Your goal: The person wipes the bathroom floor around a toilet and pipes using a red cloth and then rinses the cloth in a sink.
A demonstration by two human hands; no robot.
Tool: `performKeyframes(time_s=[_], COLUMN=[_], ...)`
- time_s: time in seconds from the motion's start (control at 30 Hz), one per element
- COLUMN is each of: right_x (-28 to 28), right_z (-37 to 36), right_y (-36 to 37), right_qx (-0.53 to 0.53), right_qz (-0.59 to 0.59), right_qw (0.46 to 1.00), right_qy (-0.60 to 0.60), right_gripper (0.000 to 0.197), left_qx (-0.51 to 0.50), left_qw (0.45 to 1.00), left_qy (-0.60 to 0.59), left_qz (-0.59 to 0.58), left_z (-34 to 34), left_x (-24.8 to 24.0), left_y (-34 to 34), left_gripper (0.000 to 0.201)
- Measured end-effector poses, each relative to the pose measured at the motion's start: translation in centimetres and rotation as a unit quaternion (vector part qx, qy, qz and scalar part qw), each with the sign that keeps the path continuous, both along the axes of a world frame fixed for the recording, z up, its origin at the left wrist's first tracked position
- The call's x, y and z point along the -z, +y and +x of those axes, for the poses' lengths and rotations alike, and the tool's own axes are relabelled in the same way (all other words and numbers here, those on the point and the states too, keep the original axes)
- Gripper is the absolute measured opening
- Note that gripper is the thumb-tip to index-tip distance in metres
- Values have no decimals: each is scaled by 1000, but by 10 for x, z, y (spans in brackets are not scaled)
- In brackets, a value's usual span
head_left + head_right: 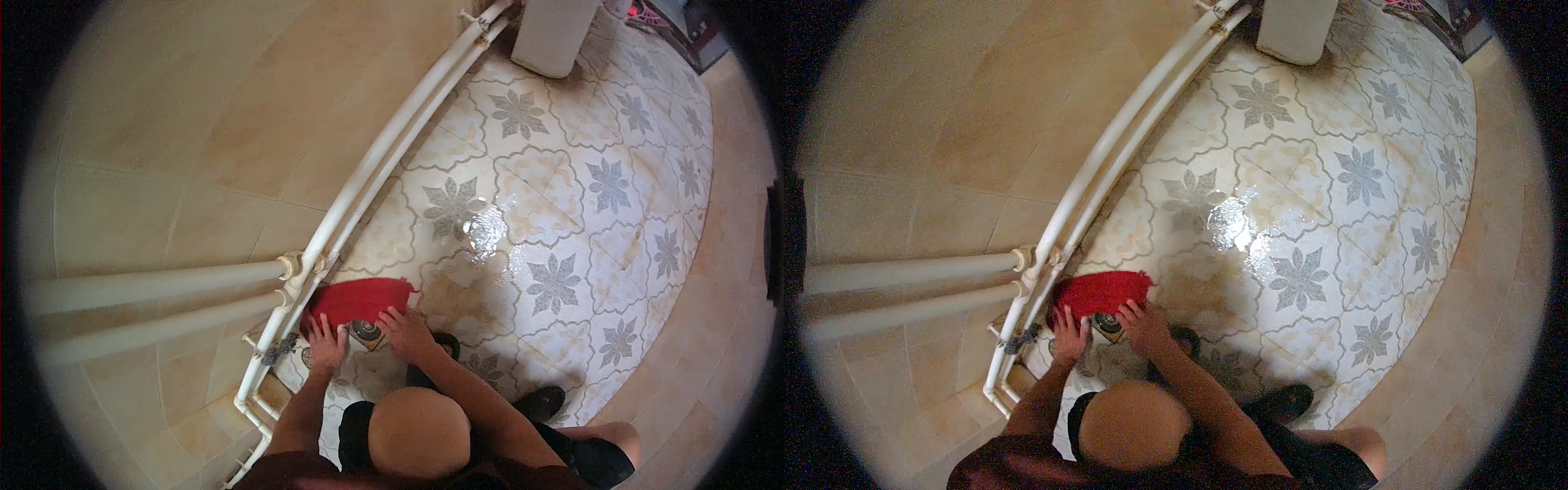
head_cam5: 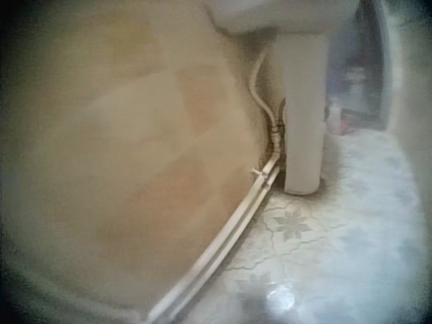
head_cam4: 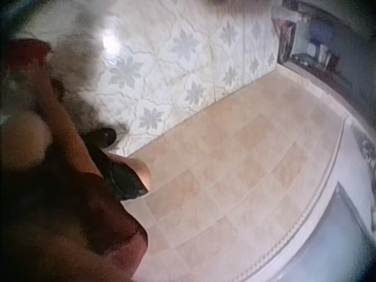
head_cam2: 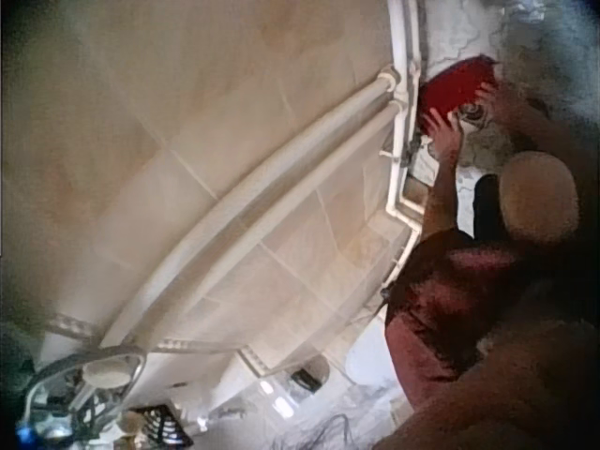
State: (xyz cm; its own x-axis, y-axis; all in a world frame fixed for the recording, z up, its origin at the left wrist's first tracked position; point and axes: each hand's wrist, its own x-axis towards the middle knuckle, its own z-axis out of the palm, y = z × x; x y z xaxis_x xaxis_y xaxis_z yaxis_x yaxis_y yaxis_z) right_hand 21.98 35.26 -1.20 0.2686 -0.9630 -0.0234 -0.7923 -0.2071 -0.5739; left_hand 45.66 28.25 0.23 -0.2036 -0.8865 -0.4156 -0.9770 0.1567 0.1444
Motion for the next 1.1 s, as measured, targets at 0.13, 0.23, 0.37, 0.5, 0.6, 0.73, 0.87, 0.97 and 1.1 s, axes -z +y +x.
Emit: performKeyframes(time_s=[0.13, 0.23, 0.37, 0.5, 0.6, 0.73, 0.87, 0.97, 1.1], right_x=[-15, -11, -4, -7, -11, -15, -35, -39, -26], right_z=[17, -3, -28, -86, -115, -118, -86, -65, -20], right_y=[-2, -12, -26, -31, -34, -41, -50, -49, -25], right_qx=[-20, 10, 70, 206, 230, 247, 169, 96, 35], right_qz=[-7, 40, 46, 12, 101, 130, 156, 160, 126], right_qw=[1000, 997, 988, 969, 955, 955, 968, 978, 986], right_qy=[-4, 69, 128, 137, 159, 102, 98, 96, 101], right_gripper=[51, 56, 61, 56, 65, 66, 63, 60, 55], left_qx=[-17, -125, -49, 88, 154, 172, 64, -12, -62], left_qw=[996, 991, 995, 990, 984, 983, 993, 998, 994], left_qy=[-85, 38, 84, 83, 90, 68, 102, 61, 48], left_qz=[13, 3, 27, 68, 15, -13, 14, -20, -71], left_z=[53, -61, -140, -234, -252, -229, -164, -119, -58], left_x=[44, 6, 5, -6, 1, 1, -7, -11, 11], left_y=[21, -29, -92, -130, -137, -141, -117, -74, -22], left_gripper=[77, 73, 69, 66, 64, 66, 71, 72, 70])
